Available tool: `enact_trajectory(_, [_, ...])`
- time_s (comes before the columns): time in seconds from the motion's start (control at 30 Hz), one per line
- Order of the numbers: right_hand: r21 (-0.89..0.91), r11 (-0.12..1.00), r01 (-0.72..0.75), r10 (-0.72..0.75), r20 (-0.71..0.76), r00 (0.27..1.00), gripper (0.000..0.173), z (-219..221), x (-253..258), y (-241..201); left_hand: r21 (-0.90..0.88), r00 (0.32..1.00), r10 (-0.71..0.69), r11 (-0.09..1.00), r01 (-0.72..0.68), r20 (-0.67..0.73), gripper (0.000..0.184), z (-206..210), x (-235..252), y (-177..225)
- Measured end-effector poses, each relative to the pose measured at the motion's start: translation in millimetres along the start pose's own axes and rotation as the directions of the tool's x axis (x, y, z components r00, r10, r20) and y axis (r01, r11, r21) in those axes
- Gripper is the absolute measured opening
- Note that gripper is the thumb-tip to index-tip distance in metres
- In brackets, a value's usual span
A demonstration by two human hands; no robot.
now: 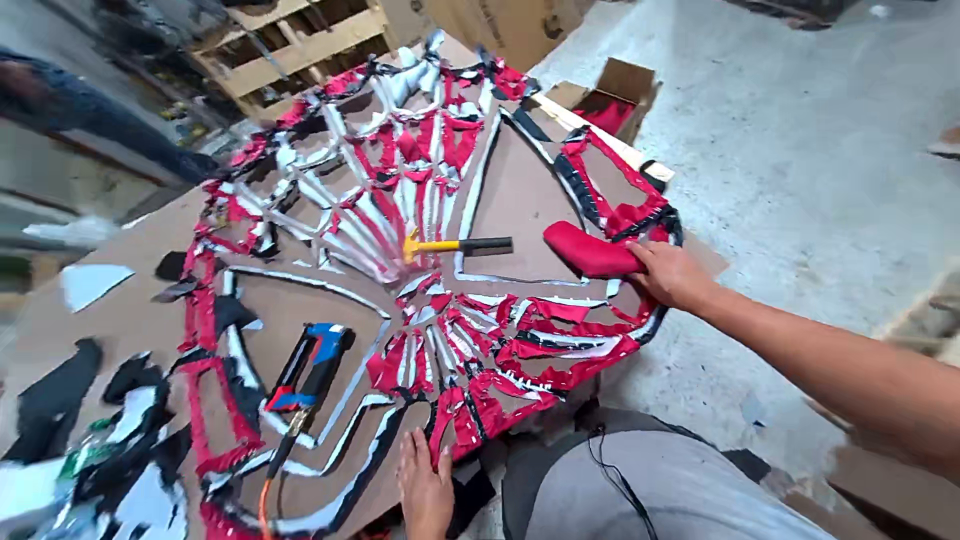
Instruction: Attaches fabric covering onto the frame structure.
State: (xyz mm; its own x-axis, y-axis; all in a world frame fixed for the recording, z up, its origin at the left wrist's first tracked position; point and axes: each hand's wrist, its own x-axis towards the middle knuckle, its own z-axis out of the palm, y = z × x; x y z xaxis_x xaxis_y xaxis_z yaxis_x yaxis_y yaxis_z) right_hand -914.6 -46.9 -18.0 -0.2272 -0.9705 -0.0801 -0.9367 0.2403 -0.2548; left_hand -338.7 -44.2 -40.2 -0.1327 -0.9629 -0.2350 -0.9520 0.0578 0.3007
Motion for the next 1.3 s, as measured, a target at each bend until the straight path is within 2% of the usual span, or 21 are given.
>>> enact_trajectory(0.17, [0.16, 0.984, -0.073, 0.085, -0.069, 0.994, 0.039, -25.7, -28.4, -36.0, -0.257, 0.958, -0.279, 0.933, 0.252, -0.071, 0.066, -50.4, -32.9, 14.6])
enact_trajectory(0.27, [0.436, 0.9, -0.007, 0.071, -0.131, 0.989, 0.057, -23.2, -74.3, -81.9, -0.453, 0.932, -0.362, 0.836, 0.309, -0.032, 0.058, -67.2, -59.7, 23.9])
enact_trajectory(0.33, [0.665, 0.746, -0.035, 0.075, -0.032, 0.997, 0.06, -18.9, -104.5, -132.9, -0.601, 0.942, -0.333, 0.746, 0.287, 0.036, 0.052, -78.6, -70.4, 37.1])
enact_trajectory(0.4, [0.817, 0.571, -0.084, 0.03, 0.082, 0.996, 0.056, -10.2, -125.4, -200.0, -0.768, 0.983, -0.156, 0.616, 0.176, 0.1, 0.051, -88.9, -71.5, 47.5])
enact_trajectory(0.47, [0.879, 0.469, -0.087, -0.086, 0.143, 0.986, 0.052, -6.1, -132.7, -274.1, -0.911, 0.991, 0.104, 0.41, 0.036, 0.086, 0.061, -92.4, -61.1, 51.2])
enact_trajectory(0.5, [0.886, 0.458, -0.067, -0.159, 0.155, 0.975, 0.05, -0.8, -137.1, -309.3, -0.956, 0.982, 0.177, 0.294, 0.01, 0.065, 0.069, -96.3, -60.3, 52.6])
enact_trajectory(0.53, [0.882, 0.469, -0.041, -0.252, 0.178, 0.951, 0.049, 6.8, -138.6, -343.1, -0.985, 0.985, 0.171, 0.174, 0.008, 0.038, 0.073, -104.1, -59.4, 51.5])
enact_trajectory(0.57, [0.869, 0.495, 0.002, -0.363, 0.205, 0.909, 0.048, 15.2, -138.1, -374.6, -0.998, 0.996, 0.089, 0.068, 0.01, 0.016, 0.062, -115.3, -57.3, 46.9])
enact_trajectory(0.6, [0.847, 0.528, 0.067, -0.479, 0.232, 0.847, 0.048, 25.5, -139.8, -401.8, -1.0, 0.999, -0.042, -0.011, 0.014, 0.015, 0.042, -126.8, -56.0, 36.5])
enact_trajectory(0.63, [0.815, 0.563, 0.135, -0.587, 0.28, 0.76, 0.047, 35.1, -142.9, -424.3, -0.999, 0.987, -0.157, -0.037, 0.024, 0.029, 0.031, -136.0, -55.7, 17.2])
enact_trajectory(0.67, [0.788, 0.587, 0.184, -0.656, 0.331, 0.678, 0.046, 44.2, -147.7, -442.4, -0.998, 0.978, -0.205, 0.046, 0.049, 0.038, 0.029, -143.6, -58.2, -10.7])
enact_trajectory(0.7, [0.762, 0.613, 0.207, -0.683, 0.38, 0.624, 0.043, 53.5, -152.1, -455.8, -0.975, 0.977, -0.213, 0.209, 0.073, 0.027, 0.031, -152.0, -61.2, -43.0])
enact_trajectory(0.73, [0.73, 0.656, 0.192, -0.658, 0.429, 0.619, 0.041, 64.1, -157.9, -465.1, -0.907, 0.98, -0.197, 0.411, 0.098, 0.016, 0.034, -161.0, -64.5, -78.3])
enact_trajectory(0.8, [0.644, 0.76, 0.083, -0.5, 0.499, 0.708, 0.04, 85.7, -170.4, -471.6, -0.687, 0.989, -0.113, 0.712, 0.144, 0.091, 0.048, -172.7, -71.6, -154.9])
enact_trajectory(0.87, [0.533, 0.845, 0.044, -0.335, 0.464, 0.82, 0.041, 104.7, -179.5, -472.2, -0.475, 0.953, -0.041, 0.86, 0.186, 0.3, 0.053, -173.1, -78.3, -220.7])
enact_trajectory(0.9, [0.478, 0.876, 0.064, -0.291, 0.419, 0.86, 0.042, 109.5, -178.7, -474.5, -0.393, 0.907, -0.018, 0.898, 0.2, 0.42, 0.054, -170.2, -80.7, -243.1])
enact_trajectory(0.97, [0.353, 0.913, 0.204, -0.316, 0.296, 0.902, 0.045, 123.5, -165.7, -480.3, -0.284, 0.788, 0.017, 0.937, 0.203, 0.616, 0.061, -160.9, -81.7, -266.4])
enact_trajectory(1.03, [0.205, 0.905, 0.374, -0.418, 0.251, 0.873, 0.06, 142.1, -136.3, -483.8, -0.249, 0.74, 0.04, 0.953, 0.174, 0.672, 0.069, -142.5, -70.2, -270.9])
enact_trajectory(1.1, [0.121, 0.868, 0.482, -0.494, 0.323, 0.808, 0.064, 156.3, -106.2, -483.3, -0.226, 0.71, 0.046, 0.961, 0.162, 0.703, 0.07, -128.3, -39.1, -259.2])
enact_trajectory(1.2, [0.095, 0.809, 0.58, -0.568, 0.378, 0.731, 0.04, 155.8, -85.6, -477.7, -0.173, 0.632, 0.054, 0.977, 0.128, 0.773, 0.075, -121.7, 9.1, -233.4])
enact_trajectory(1.3, [0.132, 0.742, 0.657, -0.668, 0.227, 0.708, 0.022, 147.8, -93.9, -464.4, -0.012, 0.618, 0.026, 1.0, -0.026, 0.786, 0.098, -135.1, 15.7, -222.9])
